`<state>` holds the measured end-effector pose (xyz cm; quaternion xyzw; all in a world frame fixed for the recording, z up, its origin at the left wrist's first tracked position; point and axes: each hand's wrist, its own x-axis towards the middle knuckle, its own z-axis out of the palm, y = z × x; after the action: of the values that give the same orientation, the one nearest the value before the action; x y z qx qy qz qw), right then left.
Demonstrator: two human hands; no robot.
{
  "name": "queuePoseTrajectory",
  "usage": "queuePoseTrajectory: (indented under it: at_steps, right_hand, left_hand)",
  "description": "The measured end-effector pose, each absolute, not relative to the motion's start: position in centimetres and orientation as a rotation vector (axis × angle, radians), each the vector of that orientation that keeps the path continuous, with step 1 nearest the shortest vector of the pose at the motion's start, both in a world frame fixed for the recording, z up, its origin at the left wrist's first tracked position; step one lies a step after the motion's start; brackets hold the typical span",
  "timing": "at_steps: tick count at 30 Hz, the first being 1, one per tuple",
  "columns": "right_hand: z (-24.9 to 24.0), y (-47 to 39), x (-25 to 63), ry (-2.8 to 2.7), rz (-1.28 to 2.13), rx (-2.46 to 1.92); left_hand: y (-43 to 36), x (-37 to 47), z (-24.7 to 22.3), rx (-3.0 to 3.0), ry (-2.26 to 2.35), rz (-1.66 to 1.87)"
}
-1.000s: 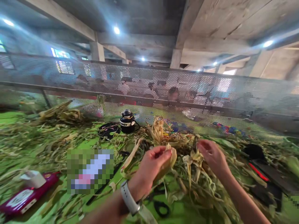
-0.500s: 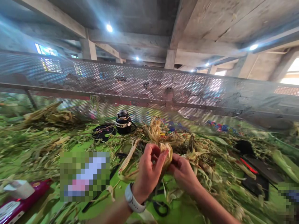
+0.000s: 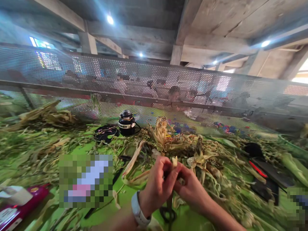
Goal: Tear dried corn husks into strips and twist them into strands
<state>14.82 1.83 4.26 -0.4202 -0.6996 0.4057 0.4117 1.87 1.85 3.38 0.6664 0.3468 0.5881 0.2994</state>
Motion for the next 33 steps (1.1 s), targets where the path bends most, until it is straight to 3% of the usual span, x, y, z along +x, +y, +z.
queuePoseTrajectory:
  at_steps: [6,13,21,29,33]
  right_hand:
    - [4.9,2.6,15.0,-1.488,1.545,-0.925]
    - [4.3,2.5,15.1,-1.375,1.264,-0.958]
    - [3.6,2.3,14.0,-1.538,1.447,-0.920]
    - [4.0,1.6,14.6,-1.678,1.771,-1.037]
    - [4.2,1.7,15.0,-1.606,1.666,-1.059]
  left_hand:
    - [3.3,2.2,4.2,1.206,0.862,1.531]
    - [3.6,2.1,4.2,1.413,0.816,1.291]
    - [2.5,1.7,3.4,1.880,0.978,1.521]
    - [4.7,0.6,5.0,1.270,0.945,1.781]
    - [5.8,-0.8,5.4,1.179,0.956,1.825]
